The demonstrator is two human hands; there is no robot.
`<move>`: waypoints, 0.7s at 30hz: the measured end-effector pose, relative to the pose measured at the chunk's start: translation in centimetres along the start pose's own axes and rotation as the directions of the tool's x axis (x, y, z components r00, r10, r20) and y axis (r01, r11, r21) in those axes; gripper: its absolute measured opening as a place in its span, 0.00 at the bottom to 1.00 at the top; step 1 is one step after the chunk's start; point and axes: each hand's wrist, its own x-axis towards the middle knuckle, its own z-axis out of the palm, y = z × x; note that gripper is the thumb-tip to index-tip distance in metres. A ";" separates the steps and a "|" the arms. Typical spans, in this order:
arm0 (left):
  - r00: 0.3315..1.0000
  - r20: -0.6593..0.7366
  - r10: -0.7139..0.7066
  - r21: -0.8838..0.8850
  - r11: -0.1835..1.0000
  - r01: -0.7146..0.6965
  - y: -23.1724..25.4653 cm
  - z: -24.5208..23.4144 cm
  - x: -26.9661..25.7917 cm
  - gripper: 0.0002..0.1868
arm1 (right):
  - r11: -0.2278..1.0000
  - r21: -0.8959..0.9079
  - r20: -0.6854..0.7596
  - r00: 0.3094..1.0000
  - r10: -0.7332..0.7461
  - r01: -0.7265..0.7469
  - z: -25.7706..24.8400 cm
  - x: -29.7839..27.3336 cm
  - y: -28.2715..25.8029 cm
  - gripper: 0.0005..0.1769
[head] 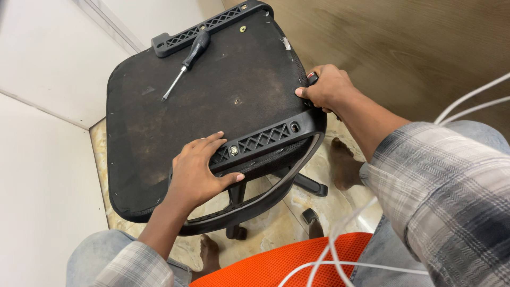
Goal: The person uses a screwdriver to tighten screws on the underside of an overturned office chair. They repeatedly insert and turn the screwdriver to secure the chair's base components.
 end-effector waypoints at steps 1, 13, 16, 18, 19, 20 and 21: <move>1.000 -0.010 0.015 -0.005 1.000 -0.015 -0.1 0.0 0.0 0.50 | 1.000 0.005 -0.002 1.000 -0.007 0.007 0.0 0.1 0.1 0.28; 0.999 -0.029 0.033 0.250 0.968 -0.024 0.5 0.2 -1.5 0.62 | 0.963 0.188 0.308 0.943 0.127 -0.191 -0.8 -0.2 2.8 0.30; 0.999 -0.039 0.030 0.244 0.970 -0.019 1.2 -0.8 -1.6 0.53 | 0.959 0.191 0.334 0.933 0.137 -0.209 -1.3 -0.5 2.2 0.26; 0.998 -0.033 0.049 0.265 0.963 -0.039 1.2 -0.9 -1.3 0.53 | 0.961 0.182 0.322 0.936 0.143 -0.209 -1.4 -0.8 1.8 0.26; 0.998 -0.036 0.051 0.262 0.964 -0.039 1.0 -0.9 -1.5 0.52 | 0.958 0.189 0.315 0.937 0.151 -0.218 -1.2 -1.0 1.6 0.25; 0.998 -0.040 0.052 0.258 0.965 -0.040 0.9 -0.9 -1.8 0.51 | 0.954 0.195 0.309 0.938 0.159 -0.226 -1.0 -1.2 1.5 0.25; 0.997 -0.054 0.061 0.255 0.966 -0.045 1.0 -0.9 -1.5 0.51 | 0.952 0.206 0.293 0.942 0.162 -0.227 -1.2 -1.1 1.4 0.24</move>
